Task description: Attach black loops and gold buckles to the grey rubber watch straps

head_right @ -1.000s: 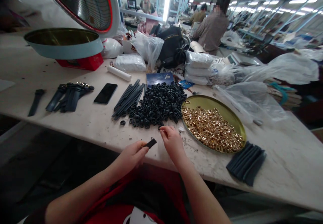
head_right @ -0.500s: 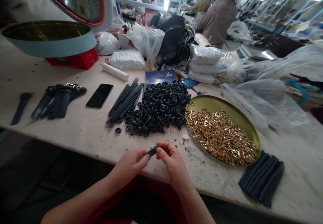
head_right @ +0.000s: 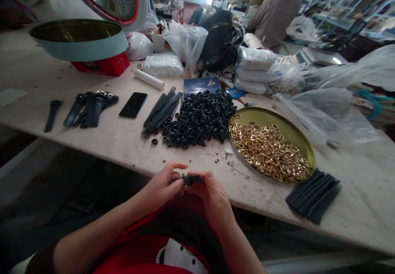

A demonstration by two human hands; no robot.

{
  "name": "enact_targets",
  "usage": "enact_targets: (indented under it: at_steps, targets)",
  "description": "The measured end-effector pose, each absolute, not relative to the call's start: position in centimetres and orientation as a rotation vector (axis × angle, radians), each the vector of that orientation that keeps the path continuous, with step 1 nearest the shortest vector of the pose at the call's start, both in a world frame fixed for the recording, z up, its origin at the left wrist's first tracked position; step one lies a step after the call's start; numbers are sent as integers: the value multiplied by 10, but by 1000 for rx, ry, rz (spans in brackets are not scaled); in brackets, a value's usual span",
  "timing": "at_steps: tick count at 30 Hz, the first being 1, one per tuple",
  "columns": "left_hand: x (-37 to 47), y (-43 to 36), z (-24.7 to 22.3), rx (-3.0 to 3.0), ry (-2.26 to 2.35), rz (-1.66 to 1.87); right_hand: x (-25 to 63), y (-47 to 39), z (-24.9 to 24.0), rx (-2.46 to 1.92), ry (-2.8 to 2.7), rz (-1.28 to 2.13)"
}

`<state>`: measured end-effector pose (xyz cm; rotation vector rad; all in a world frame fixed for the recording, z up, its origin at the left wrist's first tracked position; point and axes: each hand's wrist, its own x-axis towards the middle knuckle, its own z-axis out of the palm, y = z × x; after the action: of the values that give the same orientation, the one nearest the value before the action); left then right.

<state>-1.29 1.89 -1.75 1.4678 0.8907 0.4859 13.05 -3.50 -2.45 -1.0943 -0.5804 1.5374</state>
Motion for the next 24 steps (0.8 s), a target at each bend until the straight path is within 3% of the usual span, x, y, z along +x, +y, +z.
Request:
enact_targets:
  at_steps: [10,17,24]
  targets:
    - [-19,1,-14,1876,1160,320,125,-62,-36,-1012,-450,1847]
    - [-19,-3,-20,1982,1226,314,125,-66,-44,-1028,-468,1793]
    - [-21,1,-17,1320,880,359,132,-56,-42,-1160,-472,1632]
